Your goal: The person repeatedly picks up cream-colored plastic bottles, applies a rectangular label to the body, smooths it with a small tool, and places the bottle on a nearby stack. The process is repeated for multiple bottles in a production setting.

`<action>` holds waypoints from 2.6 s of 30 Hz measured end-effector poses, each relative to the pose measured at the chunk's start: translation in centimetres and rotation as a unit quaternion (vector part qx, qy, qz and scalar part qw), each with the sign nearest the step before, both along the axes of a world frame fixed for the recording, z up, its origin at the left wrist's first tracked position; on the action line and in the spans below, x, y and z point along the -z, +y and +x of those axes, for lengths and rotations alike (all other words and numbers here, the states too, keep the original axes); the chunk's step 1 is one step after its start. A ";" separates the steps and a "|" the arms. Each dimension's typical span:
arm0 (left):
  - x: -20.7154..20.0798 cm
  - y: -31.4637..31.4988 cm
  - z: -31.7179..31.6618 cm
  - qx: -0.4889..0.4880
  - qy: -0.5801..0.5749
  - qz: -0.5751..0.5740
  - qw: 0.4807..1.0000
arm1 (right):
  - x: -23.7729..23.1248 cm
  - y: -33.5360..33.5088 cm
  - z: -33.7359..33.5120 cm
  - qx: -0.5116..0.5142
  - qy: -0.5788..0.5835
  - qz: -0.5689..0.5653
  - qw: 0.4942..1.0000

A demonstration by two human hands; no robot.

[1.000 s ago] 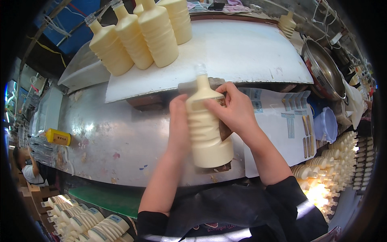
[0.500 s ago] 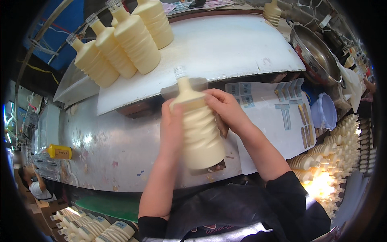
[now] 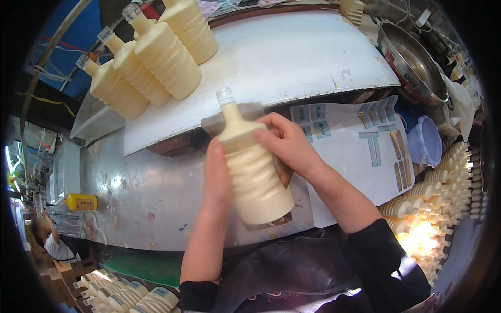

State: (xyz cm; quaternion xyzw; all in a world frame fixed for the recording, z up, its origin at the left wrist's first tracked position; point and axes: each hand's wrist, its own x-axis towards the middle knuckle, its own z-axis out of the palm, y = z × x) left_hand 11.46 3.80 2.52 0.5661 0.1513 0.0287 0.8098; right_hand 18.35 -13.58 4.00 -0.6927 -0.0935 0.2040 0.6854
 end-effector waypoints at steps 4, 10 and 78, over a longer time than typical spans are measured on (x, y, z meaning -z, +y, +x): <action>1.6 1.7 -0.7 -0.045 -0.032 0.176 0.983 | -0.9 -1.7 0.8 0.029 0.003 0.018 0.999; -1.7 -1.6 -4.1 -0.042 -0.120 0.554 0.823 | -5.5 -0.9 0.0 0.056 -0.248 -0.027 0.967; 0.1 0.6 -0.7 0.000 -0.062 0.028 0.998 | -4.1 -1.5 -4.1 -0.015 -0.511 -0.105 0.853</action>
